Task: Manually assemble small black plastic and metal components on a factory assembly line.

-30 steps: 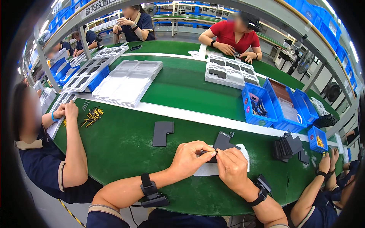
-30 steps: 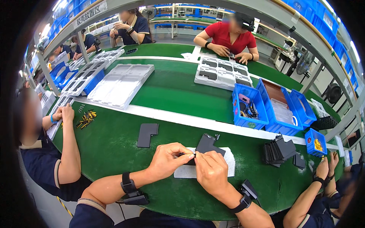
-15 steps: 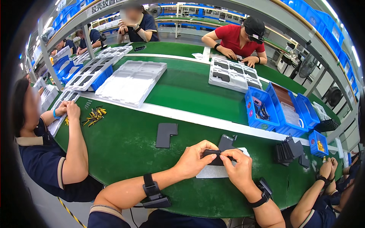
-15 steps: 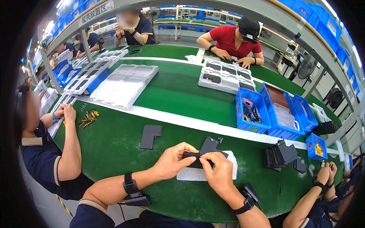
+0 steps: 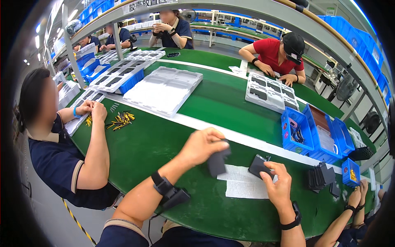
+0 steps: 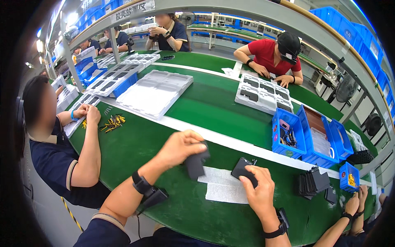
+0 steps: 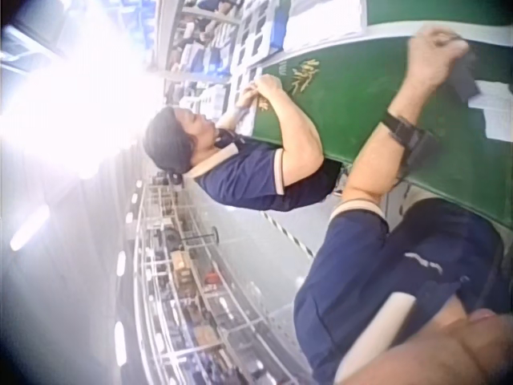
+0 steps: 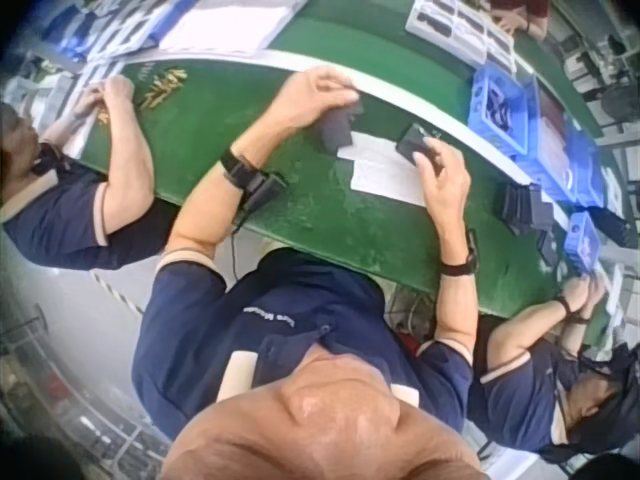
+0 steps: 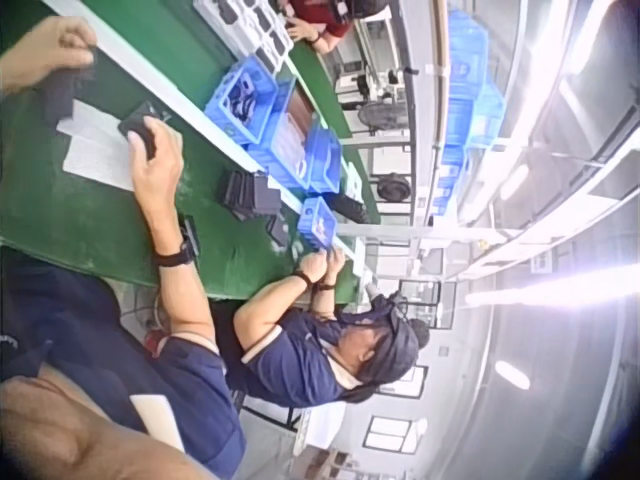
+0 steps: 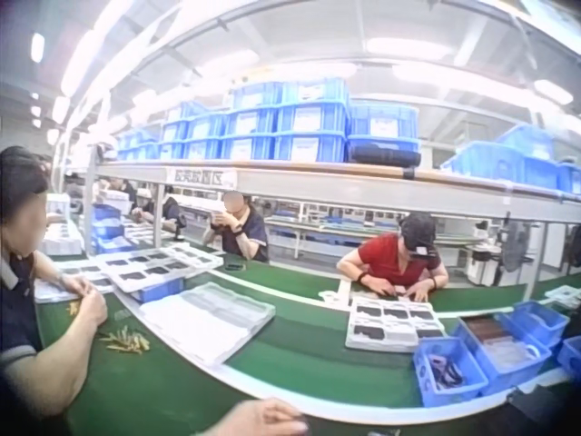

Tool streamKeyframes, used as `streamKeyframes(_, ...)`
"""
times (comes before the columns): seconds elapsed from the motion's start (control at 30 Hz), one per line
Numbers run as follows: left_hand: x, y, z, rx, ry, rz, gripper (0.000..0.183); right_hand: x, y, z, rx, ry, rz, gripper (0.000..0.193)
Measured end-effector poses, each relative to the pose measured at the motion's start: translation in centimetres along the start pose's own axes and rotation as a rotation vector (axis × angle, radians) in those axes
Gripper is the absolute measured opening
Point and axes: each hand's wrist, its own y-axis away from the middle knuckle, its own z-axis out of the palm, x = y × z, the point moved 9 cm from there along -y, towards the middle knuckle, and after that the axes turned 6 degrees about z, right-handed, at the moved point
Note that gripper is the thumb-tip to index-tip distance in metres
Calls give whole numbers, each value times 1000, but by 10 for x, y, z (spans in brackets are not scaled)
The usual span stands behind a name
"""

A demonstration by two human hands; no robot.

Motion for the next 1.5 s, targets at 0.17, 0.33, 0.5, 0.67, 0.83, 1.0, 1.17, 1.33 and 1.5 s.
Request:
streamKeyframes(0.17, 5, -11, -57, 168, -422, 143, 18, 3, -1, 0, 10, 82, -63, 19)
streamKeyframes(0.33, 2, -16, -53, 155, -648, 149, 24, 5, 1, 6, -24, 165, -77, 19)
streamKeyframes(0.5, 14, -2, -28, 120, -1014, 245, 36, 11, 4, 2, -29, 280, -58, 23)
streamKeyframes(0.67, 9, 1, -17, 96, -1148, 143, 34, 23, 2, 12, -163, 328, 44, 34)
streamKeyframes(0.83, 9, 1, -18, 114, -1171, 133, 33, 25, 4, 15, -184, 338, 6, 34)
streamKeyframes(1.0, 12, 2, -17, 81, -1172, 144, 35, 24, 5, 14, -188, 345, -4, 32)
streamKeyframes(1.17, 31, 14, 0, 188, -1224, 325, 42, 13, 7, 17, -146, 419, -154, 32)
streamKeyframes(1.33, 6, 25, 56, -133, -270, 84, 50, -17, 15, 30, -180, 406, -332, 32)
streamKeyframes(1.5, -18, 35, 80, -226, 123, -157, 27, -32, 17, 28, -192, 264, -380, 29)
